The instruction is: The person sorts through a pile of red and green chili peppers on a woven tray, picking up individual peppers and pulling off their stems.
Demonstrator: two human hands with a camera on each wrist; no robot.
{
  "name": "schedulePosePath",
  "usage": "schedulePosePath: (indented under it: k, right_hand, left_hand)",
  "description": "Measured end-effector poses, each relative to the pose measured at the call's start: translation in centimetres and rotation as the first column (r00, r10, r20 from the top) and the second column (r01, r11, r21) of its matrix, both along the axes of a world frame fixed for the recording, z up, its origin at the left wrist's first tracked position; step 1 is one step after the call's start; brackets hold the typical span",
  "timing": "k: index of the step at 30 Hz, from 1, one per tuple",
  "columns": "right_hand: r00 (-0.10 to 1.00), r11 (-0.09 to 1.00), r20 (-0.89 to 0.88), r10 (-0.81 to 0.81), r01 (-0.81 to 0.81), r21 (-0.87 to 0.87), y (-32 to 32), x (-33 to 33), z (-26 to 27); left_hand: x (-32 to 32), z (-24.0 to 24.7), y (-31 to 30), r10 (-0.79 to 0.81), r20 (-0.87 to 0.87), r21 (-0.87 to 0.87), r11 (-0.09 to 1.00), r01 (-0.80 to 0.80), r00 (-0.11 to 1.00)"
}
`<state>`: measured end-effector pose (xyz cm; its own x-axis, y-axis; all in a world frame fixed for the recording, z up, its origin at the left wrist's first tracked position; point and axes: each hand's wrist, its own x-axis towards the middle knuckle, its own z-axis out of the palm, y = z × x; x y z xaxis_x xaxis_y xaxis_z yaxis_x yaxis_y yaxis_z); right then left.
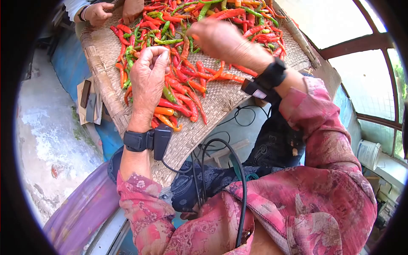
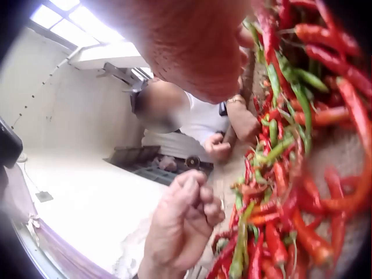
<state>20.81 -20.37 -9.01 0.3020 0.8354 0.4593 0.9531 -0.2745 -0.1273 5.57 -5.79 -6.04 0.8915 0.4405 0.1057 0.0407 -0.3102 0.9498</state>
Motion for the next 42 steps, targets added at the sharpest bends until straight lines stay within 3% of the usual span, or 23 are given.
schedulePosePath:
  k: [2, 7, 8, 11, 14, 15, 16, 18, 19, 20, 22, 24, 26, 28, 30, 33, 34, 36, 37, 39, 42]
  right_hand:
    - [0.990, 0.987, -0.082, 0.113, -0.121, -0.105, 0.8, -2.7, -1.6]
    - [0.989, 0.971, -0.087, 0.119, -0.134, -0.198, 2.4, -4.2, -2.8]
    - [0.982, 0.964, -0.172, 0.077, -0.117, -0.238, 2.2, -3.8, -2.4]
    - [0.958, 0.998, -0.282, 0.060, -0.053, 0.032, 3.0, -2.5, -2.0]
    - [0.648, 0.943, -0.708, 0.282, -0.052, 0.328, 2.1, -2.2, 1.6]
    - [0.532, 0.952, -0.801, 0.274, -0.032, 0.305, 1.3, -2.6, 3.2]
    - [0.319, 0.958, -0.906, 0.279, -0.029, 0.286, 0.5, -2.7, 3.7]
    - [0.178, 0.941, -0.924, 0.338, -0.036, 0.338, -0.4, -3.2, 4.0]
    - [0.176, 0.936, -0.920, 0.351, -0.021, 0.353, -0.6, -3.7, 4.1]
    - [0.196, 0.943, -0.923, 0.332, -0.027, 0.333, -0.8, -3.8, 4.4]
    - [0.439, 0.957, -0.859, 0.263, -0.007, 0.289, -0.6, -3.3, 4.3]
    - [0.509, 0.961, -0.839, 0.193, 0.077, 0.267, -0.6, -2.3, 4.6]
    - [0.475, 0.900, -0.854, 0.210, 0.248, 0.359, -0.7, -1.1, 5.3]
    - [0.337, 0.850, -0.909, 0.245, 0.377, 0.369, -1.9, 1.7, 6.6]
    - [0.540, 0.685, -0.824, 0.172, 0.536, 0.493, -1.9, 3.2, 6.9]
    - [0.629, 0.599, -0.776, 0.056, 0.601, 0.530, -1.2, 3.0, 6.2]
    - [0.771, 0.734, -0.637, 0.004, 0.431, 0.525, -1.0, 2.9, 4.9]
    - [0.867, 0.907, -0.485, 0.110, 0.112, 0.406, 0.3, 1.6, 1.3]
    - [0.871, 0.968, -0.475, 0.124, -0.001, 0.252, 0.9, 0.3, -0.1]
    - [0.861, 0.999, -0.508, -0.010, 0.031, 0.033, 2.0, -2.3, -1.9]
    - [0.899, 0.973, -0.400, -0.177, 0.100, -0.206, 2.4, -3.3, -2.6]
  left_hand:
    - [0.0, -0.1, 0.1, -0.009, -0.001, -0.014, 1.000, 0.009, 1.000]
    - [-0.4, 0.4, 0.3, -0.018, 0.001, -0.015, 1.000, 0.018, 1.000]
    - [-0.4, 0.4, 0.3, -0.019, 0.011, -0.024, 1.000, 0.019, 1.000]
    - [-0.4, 0.7, 0.1, 0.016, 0.058, 0.006, 1.000, -0.016, 0.998]
    - [-0.2, 0.0, 0.4, -0.027, 0.087, 0.061, 0.998, 0.021, 0.996]
    - [-0.2, 0.3, 0.0, -0.085, 0.084, 0.112, 0.991, 0.075, 0.993]
    - [-0.1, 0.5, -0.4, -0.147, 0.078, 0.164, 0.977, 0.133, 0.986]
    - [-0.2, -0.1, -0.9, -0.258, -0.025, 0.109, 0.960, 0.259, 0.966]
    - [-0.2, -0.5, -1.0, -0.292, -0.075, 0.078, 0.951, 0.298, 0.953]
    - [-0.1, -1.0, -0.9, -0.328, -0.126, 0.046, 0.941, 0.336, 0.936]
    - [0.1, -0.8, -1.3, -0.320, -0.102, 0.044, 0.944, 0.326, 0.942]
    - [-0.1, 0.0, -1.3, -0.265, -0.130, 0.013, 0.963, 0.269, 0.955]
    - [0.0, -0.4, -1.1, -0.242, -0.097, 0.035, 0.968, 0.247, 0.965]
    - [-0.1, -0.3, -0.9, -0.139, -0.091, -0.008, 0.990, 0.139, 0.986]
    - [-0.1, -0.3, -0.5, -0.123, -0.116, -0.013, 0.992, 0.122, 0.986]
    - [0.1, -0.3, -0.1, -0.020, -0.018, -0.060, 0.998, 0.019, 1.000]
    - [0.2, -0.2, 0.0, -0.020, -0.017, -0.060, 0.998, 0.019, 1.000]
    - [0.1, -0.1, 0.2, 0.034, -0.020, -0.044, 0.998, -0.035, 0.999]
    - [0.1, 0.0, 0.2, 0.034, 0.001, -0.072, 0.997, -0.034, 0.999]
    - [0.1, 0.1, 0.2, 0.032, 0.021, -0.089, 0.996, -0.030, 0.999]
    - [-0.1, 0.5, 0.2, 0.033, 0.065, -0.113, 0.993, -0.026, 0.997]
